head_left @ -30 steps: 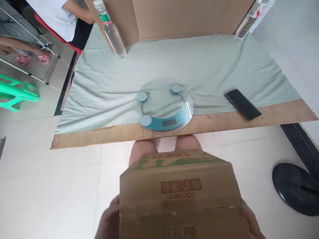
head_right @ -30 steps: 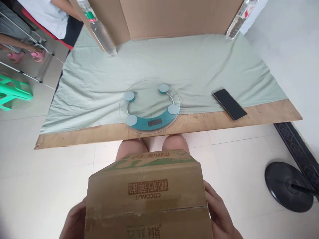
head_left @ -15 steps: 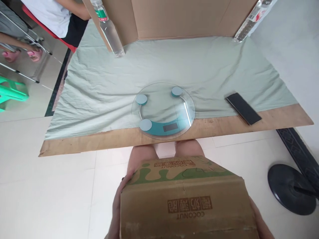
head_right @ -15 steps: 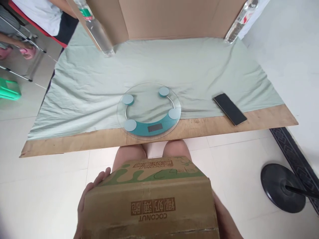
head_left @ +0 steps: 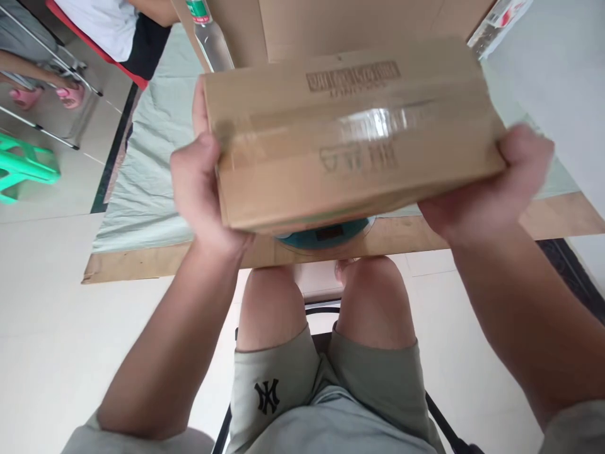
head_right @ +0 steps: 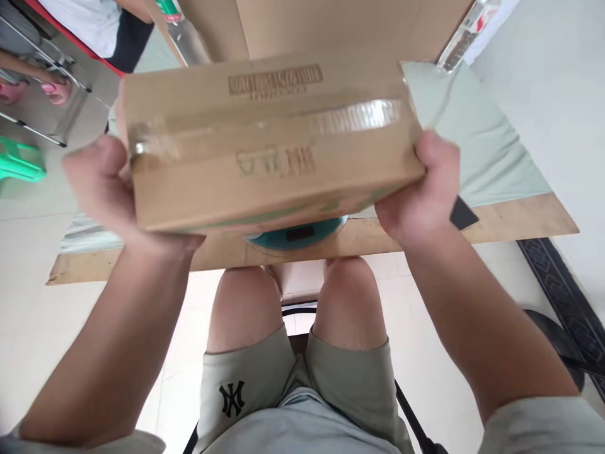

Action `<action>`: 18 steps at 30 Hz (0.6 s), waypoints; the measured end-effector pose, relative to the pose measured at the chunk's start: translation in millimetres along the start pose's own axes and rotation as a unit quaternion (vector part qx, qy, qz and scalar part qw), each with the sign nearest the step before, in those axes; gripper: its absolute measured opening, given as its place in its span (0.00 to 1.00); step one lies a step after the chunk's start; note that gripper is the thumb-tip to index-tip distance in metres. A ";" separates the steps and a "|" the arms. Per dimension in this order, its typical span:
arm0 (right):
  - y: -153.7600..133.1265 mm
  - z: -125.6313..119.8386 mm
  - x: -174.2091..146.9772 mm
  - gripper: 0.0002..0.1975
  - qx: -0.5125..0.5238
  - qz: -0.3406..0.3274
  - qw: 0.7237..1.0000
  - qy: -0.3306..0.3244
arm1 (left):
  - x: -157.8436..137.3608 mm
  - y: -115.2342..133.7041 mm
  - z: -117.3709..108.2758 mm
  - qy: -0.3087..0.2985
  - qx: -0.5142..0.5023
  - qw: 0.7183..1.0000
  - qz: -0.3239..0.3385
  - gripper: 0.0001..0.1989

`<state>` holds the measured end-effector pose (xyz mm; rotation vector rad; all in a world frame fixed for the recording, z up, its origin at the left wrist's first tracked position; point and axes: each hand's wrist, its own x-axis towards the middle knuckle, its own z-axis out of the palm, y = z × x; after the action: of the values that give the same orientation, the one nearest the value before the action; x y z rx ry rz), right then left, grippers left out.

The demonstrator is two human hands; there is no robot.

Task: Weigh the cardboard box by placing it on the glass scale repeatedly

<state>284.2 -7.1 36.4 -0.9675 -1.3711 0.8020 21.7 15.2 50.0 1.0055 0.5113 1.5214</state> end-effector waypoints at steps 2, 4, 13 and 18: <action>6.1 7.1 28.9 0.25 0.069 0.029 0.997 -0.025 | 20.8 -6.4 3.8 0.000 -0.026 1.000 0.002 0.11; 13.7 12.0 41.0 0.24 0.095 0.050 0.994 -0.030 | 29.0 -11.1 2.1 0.010 -0.035 0.999 -0.032 0.14; 34.6 22.3 24.9 0.22 0.073 0.084 0.994 -0.010 | 29.3 -30.2 -14.4 0.027 0.035 0.998 -0.043 0.26; 45.3 12.1 35.6 0.34 0.061 0.116 0.990 -0.043 | 46.0 -39.0 -23.8 -0.032 0.073 0.997 -0.012 0.34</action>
<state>277.9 44.9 9.6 -1.0165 -1.2815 1.1014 27.1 72.7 20.7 1.1546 0.5935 1.4420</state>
